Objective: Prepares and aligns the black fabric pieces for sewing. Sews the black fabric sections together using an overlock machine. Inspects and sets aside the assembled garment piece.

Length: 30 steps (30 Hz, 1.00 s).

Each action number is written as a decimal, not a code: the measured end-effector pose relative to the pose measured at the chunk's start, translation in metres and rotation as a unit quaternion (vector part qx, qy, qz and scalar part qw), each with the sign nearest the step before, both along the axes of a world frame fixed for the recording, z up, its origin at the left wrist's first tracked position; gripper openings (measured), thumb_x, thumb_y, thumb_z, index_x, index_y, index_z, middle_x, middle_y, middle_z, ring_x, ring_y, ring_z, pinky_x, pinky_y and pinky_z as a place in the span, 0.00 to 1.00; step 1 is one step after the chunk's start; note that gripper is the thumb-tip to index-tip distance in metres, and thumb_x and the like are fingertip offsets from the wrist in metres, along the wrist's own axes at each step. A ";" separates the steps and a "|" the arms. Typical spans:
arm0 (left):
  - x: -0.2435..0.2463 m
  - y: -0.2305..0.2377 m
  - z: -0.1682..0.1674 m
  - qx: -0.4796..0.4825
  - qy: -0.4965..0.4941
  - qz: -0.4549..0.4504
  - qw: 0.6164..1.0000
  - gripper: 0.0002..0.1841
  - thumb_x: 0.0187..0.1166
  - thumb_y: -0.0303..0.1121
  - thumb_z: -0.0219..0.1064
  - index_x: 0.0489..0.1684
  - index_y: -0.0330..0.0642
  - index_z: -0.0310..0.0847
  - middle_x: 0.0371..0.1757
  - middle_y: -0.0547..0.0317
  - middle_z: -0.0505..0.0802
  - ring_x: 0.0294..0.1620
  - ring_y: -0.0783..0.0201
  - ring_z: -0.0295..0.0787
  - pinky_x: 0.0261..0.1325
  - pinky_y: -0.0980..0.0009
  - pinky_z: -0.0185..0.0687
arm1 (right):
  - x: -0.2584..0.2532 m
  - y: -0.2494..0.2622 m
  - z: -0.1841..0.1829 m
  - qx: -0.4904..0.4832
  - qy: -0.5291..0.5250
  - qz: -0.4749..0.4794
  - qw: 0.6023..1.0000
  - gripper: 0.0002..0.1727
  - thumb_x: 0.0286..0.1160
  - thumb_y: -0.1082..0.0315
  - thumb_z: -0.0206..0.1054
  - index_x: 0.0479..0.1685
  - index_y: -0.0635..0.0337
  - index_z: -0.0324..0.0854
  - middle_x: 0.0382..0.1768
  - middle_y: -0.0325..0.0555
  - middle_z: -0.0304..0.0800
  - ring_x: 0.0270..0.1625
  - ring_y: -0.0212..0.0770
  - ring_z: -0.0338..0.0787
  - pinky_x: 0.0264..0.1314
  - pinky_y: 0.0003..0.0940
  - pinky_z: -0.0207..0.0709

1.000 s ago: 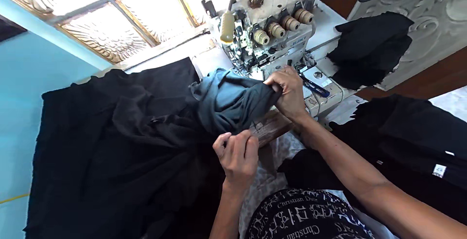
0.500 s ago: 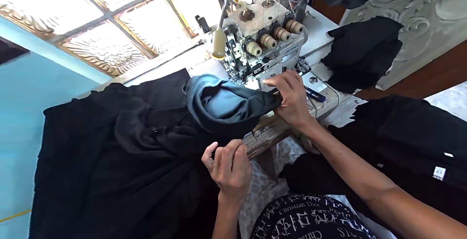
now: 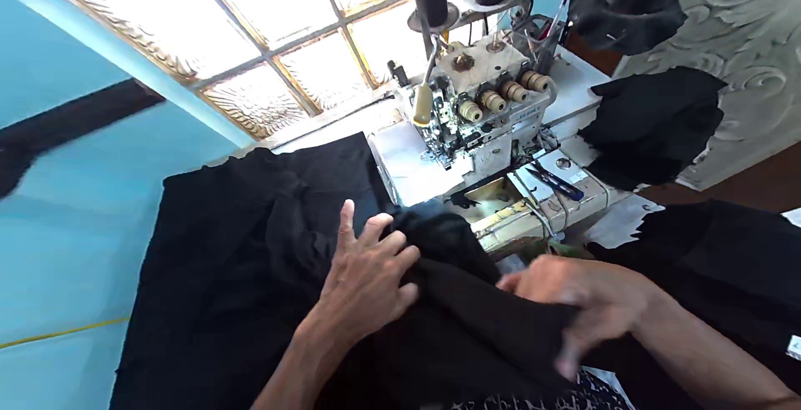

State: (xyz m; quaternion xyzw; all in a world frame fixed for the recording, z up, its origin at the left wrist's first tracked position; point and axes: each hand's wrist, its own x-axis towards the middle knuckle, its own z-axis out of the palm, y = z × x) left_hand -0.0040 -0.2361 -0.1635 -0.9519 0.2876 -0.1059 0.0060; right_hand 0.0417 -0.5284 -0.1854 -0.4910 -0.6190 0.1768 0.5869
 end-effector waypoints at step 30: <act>0.047 -0.038 -0.035 -0.252 0.109 -0.032 0.961 0.11 0.84 0.24 0.61 0.48 0.36 0.92 0.40 0.53 0.93 0.28 0.63 0.86 0.36 0.65 0.85 | -0.091 0.002 -0.059 -0.297 -0.022 0.112 0.948 0.22 0.83 0.63 0.65 0.20 0.69 0.79 0.18 0.55 0.78 0.27 0.52 0.83 0.35 0.51 0.71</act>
